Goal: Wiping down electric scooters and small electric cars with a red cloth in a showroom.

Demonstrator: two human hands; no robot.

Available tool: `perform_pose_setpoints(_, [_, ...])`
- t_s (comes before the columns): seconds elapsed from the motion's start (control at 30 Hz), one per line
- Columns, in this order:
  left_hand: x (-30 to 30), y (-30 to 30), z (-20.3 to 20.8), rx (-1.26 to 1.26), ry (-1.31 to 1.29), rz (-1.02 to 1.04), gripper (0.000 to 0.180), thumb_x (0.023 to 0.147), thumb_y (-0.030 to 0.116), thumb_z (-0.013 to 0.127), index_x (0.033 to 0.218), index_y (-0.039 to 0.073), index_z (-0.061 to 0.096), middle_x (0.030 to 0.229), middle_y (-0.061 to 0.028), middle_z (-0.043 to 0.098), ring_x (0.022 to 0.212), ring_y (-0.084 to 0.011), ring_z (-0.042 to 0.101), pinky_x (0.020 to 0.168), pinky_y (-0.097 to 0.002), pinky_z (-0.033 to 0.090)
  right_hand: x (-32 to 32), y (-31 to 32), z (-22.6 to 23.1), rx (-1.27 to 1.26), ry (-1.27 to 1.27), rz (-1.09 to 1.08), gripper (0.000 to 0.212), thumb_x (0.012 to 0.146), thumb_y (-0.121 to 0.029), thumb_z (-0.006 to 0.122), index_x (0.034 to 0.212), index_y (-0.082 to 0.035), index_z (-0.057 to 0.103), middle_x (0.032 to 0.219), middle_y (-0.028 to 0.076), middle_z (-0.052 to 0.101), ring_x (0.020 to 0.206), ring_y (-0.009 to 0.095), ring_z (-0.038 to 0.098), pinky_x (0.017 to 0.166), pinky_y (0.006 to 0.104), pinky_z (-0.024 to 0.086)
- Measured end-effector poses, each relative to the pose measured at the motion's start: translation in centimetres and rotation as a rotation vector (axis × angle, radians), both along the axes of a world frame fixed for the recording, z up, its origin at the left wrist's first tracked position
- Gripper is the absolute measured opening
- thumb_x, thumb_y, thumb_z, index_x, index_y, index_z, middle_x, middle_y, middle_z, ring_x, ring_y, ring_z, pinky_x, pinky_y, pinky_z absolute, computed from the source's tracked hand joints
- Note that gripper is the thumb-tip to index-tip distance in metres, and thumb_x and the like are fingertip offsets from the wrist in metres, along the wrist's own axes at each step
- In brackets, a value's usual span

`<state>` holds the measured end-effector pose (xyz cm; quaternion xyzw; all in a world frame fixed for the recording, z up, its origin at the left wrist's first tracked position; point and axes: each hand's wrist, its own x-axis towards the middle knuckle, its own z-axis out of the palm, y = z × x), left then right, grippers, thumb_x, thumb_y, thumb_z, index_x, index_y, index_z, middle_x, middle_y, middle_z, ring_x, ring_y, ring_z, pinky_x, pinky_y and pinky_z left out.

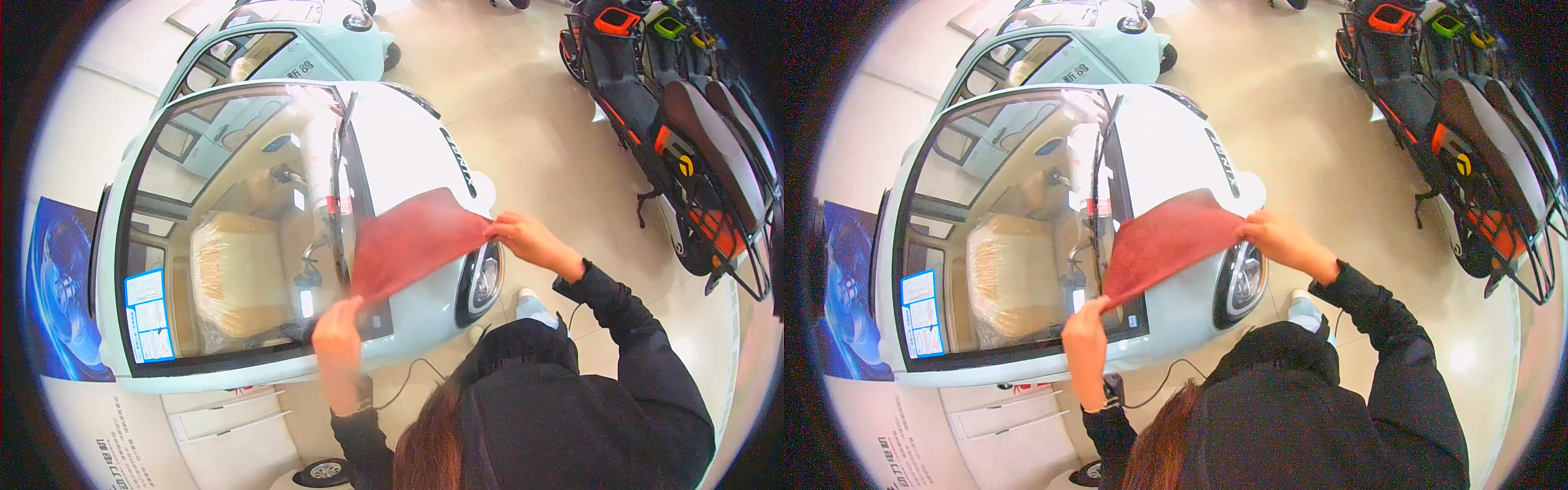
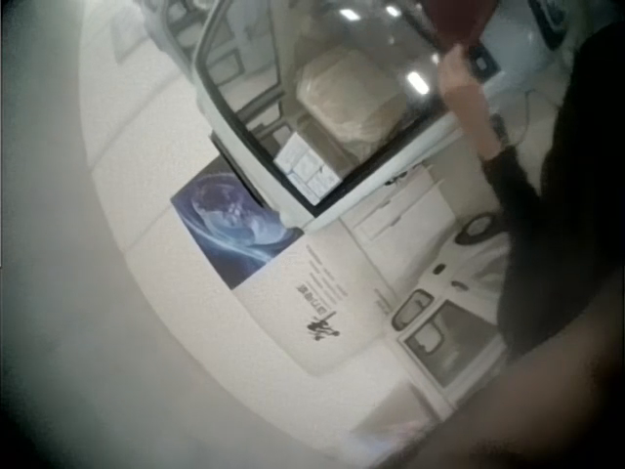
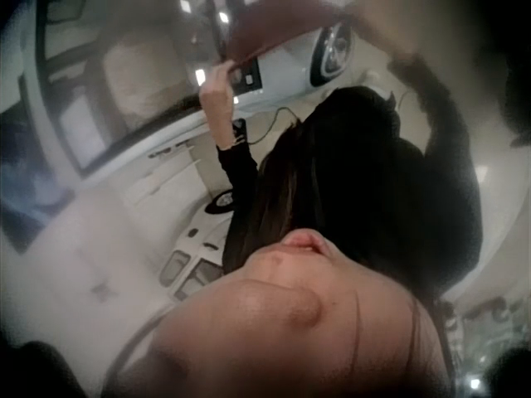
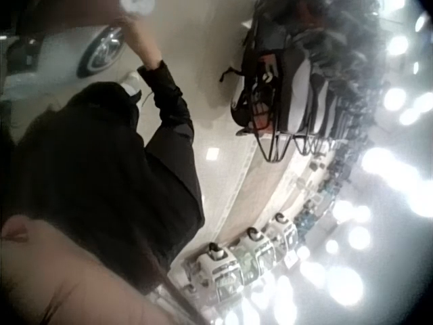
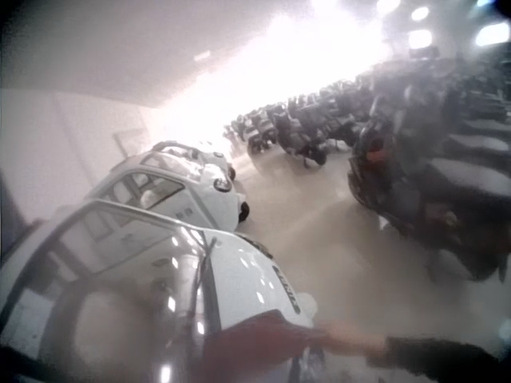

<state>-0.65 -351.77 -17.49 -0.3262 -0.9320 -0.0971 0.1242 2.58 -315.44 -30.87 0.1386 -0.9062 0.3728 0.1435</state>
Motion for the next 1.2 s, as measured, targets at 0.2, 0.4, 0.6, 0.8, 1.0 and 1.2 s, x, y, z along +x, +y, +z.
perform_pose_setpoints(0.2, [4.3,-2.7,-5.4,-0.077,-0.281,0.039,0.027,0.083,-0.002,0.052,0.108,0.004,0.061,0.095,-0.0161,0.063,0.086,-0.0351,0.061,0.075,-0.0414,0.049,2.7,-1.8,-8.1,0.165,-0.018,-0.001,0.010,0.078,-0.011,0.062,0.088,-0.008,0.065,0.081,0.007,0.061,0.079,0.028,0.061,0.067,0.0383,0.049])
perform_pose_setpoints(0.4, [6.0,-3.1,-8.2,-0.019,-0.364,0.183,0.028,0.088,0.006,0.050,0.115,0.011,0.058,0.096,-0.0139,0.061,0.084,-0.0359,0.060,0.070,-0.0434,0.048,2.1,-2.9,-12.1,0.076,-0.305,-0.065,0.006,0.082,-0.008,0.055,0.083,-0.005,0.060,0.081,0.016,0.063,0.072,0.035,0.062,0.062,0.0455,0.049])
perform_pose_setpoints(0.6, [4.3,-1.7,-8.4,0.082,-0.337,0.325,0.028,0.092,0.009,0.048,0.119,0.012,0.056,0.100,-0.0152,0.060,0.086,-0.0391,0.060,0.074,-0.0444,0.048,-2.7,-3.7,-11.4,-0.024,-0.241,-0.146,0.012,0.085,-0.009,0.050,0.091,-0.003,0.059,0.079,0.021,0.062,0.072,0.040,0.061,0.060,0.0464,0.048])
perform_pose_setpoints(0.8, [-0.3,1.9,-8.8,0.164,-0.174,0.546,0.030,0.090,0.009,0.053,0.120,0.010,0.054,0.109,-0.0143,0.058,0.096,-0.0370,0.059,0.081,-0.0434,0.048,-7.4,-5.9,-9.1,-0.323,-0.071,-0.366,0.017,0.088,-0.012,0.051,0.101,-0.002,0.056,0.099,0.025,0.059,0.090,0.042,0.058,0.076,0.0478,0.048])
perform_pose_setpoints(1.0, [-2.8,8.2,-14.9,0.012,0.077,0.236,0.046,0.086,0.017,0.058,0.130,0.007,0.048,0.139,-0.0196,0.039,0.129,-0.0370,0.036,0.106,-0.0523,0.029,-6.1,-12.2,-16.9,0.078,-0.096,-0.500,0.058,0.090,-0.031,0.056,0.138,-0.004,0.037,0.140,0.030,0.034,0.127,0.046,0.037,0.103,0.0513,0.033])
perform_pose_setpoints(1.2, [-2.7,7.7,-21.8,-0.158,0.080,0.289,0.052,0.091,0.034,0.050,0.139,0.015,0.043,0.150,-0.0194,0.026,0.139,-0.0364,0.023,0.111,-0.0577,0.012,-4.2,-13.8,-14.2,-0.011,-0.157,-0.477,0.061,0.093,-0.038,0.050,0.143,-0.007,0.033,0.144,0.029,0.031,0.134,0.045,0.027,0.109,0.0494,0.024])
